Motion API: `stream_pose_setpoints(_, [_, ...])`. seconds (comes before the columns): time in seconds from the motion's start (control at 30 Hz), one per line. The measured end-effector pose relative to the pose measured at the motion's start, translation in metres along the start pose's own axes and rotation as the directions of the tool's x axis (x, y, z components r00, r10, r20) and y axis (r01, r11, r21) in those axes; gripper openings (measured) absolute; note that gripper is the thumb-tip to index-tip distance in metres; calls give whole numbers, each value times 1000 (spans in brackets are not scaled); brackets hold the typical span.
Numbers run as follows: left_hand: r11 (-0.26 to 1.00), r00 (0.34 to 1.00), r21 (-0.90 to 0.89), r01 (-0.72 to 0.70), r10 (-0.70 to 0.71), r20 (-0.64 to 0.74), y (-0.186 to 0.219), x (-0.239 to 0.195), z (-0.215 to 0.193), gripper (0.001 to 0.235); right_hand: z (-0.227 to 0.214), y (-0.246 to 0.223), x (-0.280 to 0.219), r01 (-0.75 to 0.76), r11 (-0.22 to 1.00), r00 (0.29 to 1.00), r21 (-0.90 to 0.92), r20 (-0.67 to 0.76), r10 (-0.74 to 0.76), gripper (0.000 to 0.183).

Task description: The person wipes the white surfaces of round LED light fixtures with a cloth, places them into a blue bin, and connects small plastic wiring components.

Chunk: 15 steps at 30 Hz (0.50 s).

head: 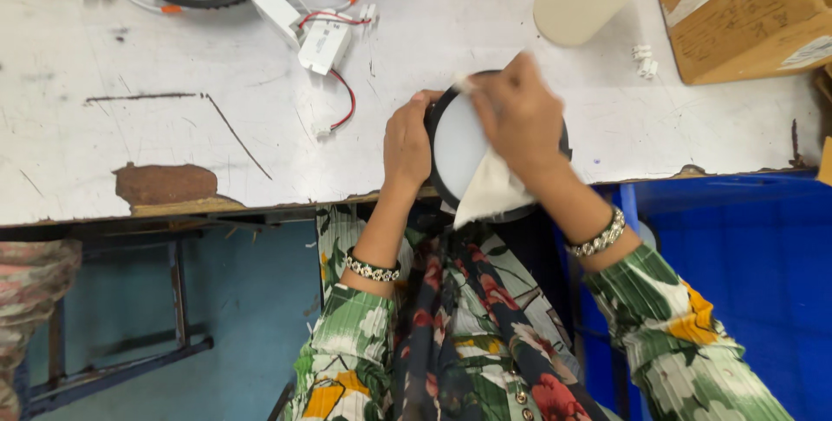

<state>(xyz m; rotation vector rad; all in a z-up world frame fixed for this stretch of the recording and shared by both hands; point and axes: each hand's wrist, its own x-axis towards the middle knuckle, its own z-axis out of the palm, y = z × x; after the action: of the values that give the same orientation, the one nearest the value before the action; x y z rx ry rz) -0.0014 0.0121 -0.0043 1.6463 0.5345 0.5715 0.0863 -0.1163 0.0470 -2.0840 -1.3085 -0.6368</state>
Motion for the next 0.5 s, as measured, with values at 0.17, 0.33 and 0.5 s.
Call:
stream_pose_setpoints(0.17, [992,991,17,-129,129,-40,-19,5,5,54,7,-15,-15,80,993,997,83,12,-81,9])
stream_pose_setpoints(0.33, [998,998,10,-60,60,-10,-2,-2,3,55,0,22,10,-105,993,993,-56,-58,102,10])
stream_pose_setpoints(0.5, [997,997,14,-79,79,-4,4,-1,2,55,13,-11,-22,104,994,994,15,38,-105,9])
